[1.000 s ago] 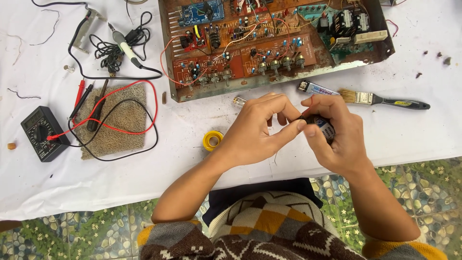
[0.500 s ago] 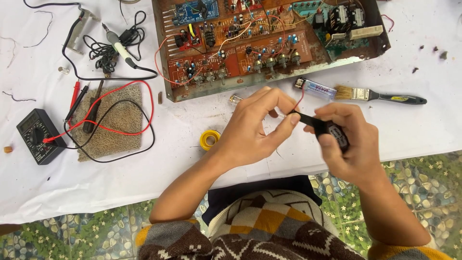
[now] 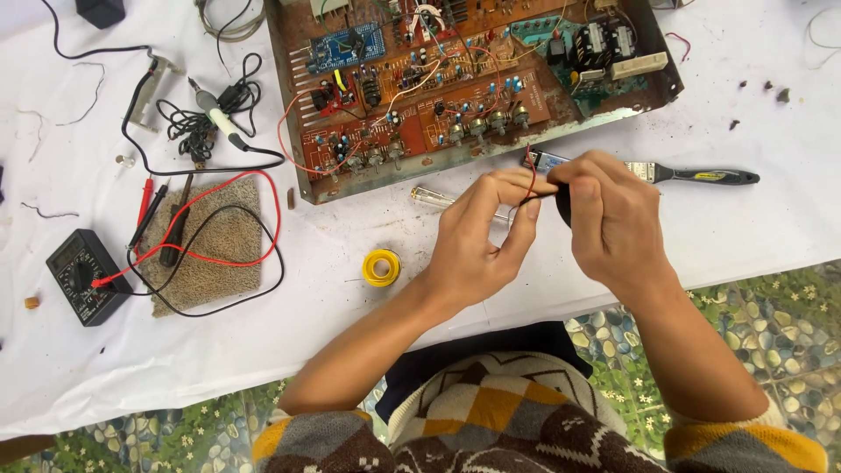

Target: Stripping insulation from wires, twisting them together, and applying electrical tape for an electronics repair task.

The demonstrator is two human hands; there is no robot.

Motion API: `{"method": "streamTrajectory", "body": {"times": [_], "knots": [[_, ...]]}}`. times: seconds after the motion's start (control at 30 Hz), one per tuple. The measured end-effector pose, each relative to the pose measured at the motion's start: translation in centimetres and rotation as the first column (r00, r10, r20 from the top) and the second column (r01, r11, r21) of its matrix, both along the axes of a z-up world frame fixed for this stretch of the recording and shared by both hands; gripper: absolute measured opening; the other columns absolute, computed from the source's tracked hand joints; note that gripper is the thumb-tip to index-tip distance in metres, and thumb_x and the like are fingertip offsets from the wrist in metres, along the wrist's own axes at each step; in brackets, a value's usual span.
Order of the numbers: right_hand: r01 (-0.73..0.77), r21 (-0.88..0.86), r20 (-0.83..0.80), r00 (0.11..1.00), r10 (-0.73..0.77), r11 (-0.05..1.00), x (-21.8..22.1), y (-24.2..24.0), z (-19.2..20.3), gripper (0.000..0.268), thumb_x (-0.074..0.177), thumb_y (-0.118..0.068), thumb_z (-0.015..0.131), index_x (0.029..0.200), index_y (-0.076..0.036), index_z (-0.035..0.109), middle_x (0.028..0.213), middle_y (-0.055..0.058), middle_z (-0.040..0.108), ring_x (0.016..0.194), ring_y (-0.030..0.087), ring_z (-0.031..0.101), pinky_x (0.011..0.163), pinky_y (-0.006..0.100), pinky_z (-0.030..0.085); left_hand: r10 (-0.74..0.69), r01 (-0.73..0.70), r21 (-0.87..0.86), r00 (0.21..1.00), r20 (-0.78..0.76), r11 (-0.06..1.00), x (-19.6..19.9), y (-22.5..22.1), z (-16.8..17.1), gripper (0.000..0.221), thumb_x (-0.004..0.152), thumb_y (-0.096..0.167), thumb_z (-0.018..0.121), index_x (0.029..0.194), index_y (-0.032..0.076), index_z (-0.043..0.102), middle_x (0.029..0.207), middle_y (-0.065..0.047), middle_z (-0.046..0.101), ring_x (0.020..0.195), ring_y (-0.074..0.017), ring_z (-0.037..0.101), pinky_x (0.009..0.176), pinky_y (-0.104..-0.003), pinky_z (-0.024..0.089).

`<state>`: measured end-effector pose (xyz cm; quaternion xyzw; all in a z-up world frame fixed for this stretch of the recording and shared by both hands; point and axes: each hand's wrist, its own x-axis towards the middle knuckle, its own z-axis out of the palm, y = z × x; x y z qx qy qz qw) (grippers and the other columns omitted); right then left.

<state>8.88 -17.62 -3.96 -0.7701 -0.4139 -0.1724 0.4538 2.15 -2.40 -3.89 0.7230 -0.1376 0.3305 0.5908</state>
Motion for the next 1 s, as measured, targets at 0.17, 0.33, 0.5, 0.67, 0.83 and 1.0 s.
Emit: {"method": "streamTrajectory", "body": {"times": [0.17,0.33,0.5,0.67,0.83,1.0], "knots": [[0.001,0.031,0.109,0.994,-0.004,1.0,1.3,1.6,0.8,0.046,0.116,-0.015,0.029,0.092,-0.003,0.067,0.073,0.011,0.057,0.064,0.032,0.054,0.061,0.038,0.049,0.049,-0.054,0.024,0.984,0.173,0.998,1.2,0.3,-0.2,0.006,0.098,-0.002,0.06,0.092,-0.001,0.058,0.098,-0.014,0.073,0.097,-0.0349,0.073,0.084,-0.04,0.06],[-0.021,0.087,0.14,0.99,0.009,0.996,2.3,2.8,0.9,0.046,0.115,-0.01,0.028,0.09,-0.004,0.066,0.073,0.01,0.06,0.064,0.031,0.055,0.06,0.036,0.049,0.069,-0.084,0.048,0.965,0.253,0.995,1.3,0.8,0.8,0.006,0.098,-0.004,0.058,0.093,-0.002,0.059,0.098,-0.015,0.072,0.095,-0.0353,0.073,0.082,-0.04,0.059],[-0.009,0.128,0.153,0.988,-0.011,0.992,2.2,2.8,1.8,0.047,0.115,-0.009,0.027,0.091,-0.003,0.067,0.077,0.01,0.063,0.065,0.029,0.056,0.06,0.035,0.049,0.077,-0.107,0.078,0.946,0.315,0.991,0.9,0.3,1.5,0.005,0.099,-0.005,0.057,0.094,-0.002,0.058,0.099,-0.014,0.071,0.097,-0.0358,0.072,0.084,-0.041,0.059],[0.072,0.095,0.174,0.981,-0.087,0.993,0.6,2.3,5.0,0.035,0.112,0.001,0.035,0.093,0.009,0.063,0.088,0.017,0.063,0.073,0.025,0.047,0.068,0.037,0.042,0.06,-0.094,0.166,0.978,0.198,0.982,-0.3,-0.7,3.1,0.019,0.094,-0.011,0.06,0.103,-0.001,0.047,0.114,-0.016,0.064,0.108,-0.0273,0.063,0.096,-0.039,0.056],[0.136,0.106,0.218,0.963,-0.157,0.985,1.0,2.0,5.4,0.036,0.113,-0.002,0.035,0.091,0.008,0.062,0.087,0.017,0.063,0.072,0.025,0.048,0.065,0.037,0.042,0.075,-0.12,0.181,0.969,0.237,0.976,0.0,-1.3,3.5,0.017,0.094,-0.011,0.06,0.103,-0.002,0.049,0.114,-0.016,0.065,0.103,-0.0254,0.063,0.092,-0.036,0.056],[0.175,0.116,0.162,0.968,-0.192,0.978,0.8,2.1,5.5,0.034,0.112,-0.003,0.038,0.09,0.007,0.063,0.085,0.016,0.062,0.06,0.021,0.043,0.056,0.035,0.038,0.106,-0.142,0.153,0.97,0.219,0.978,0.0,-1.8,3.4,0.016,0.093,-0.011,0.058,0.101,-0.001,0.048,0.112,-0.016,0.064,0.103,-0.0255,0.064,0.092,-0.036,0.055]]}}
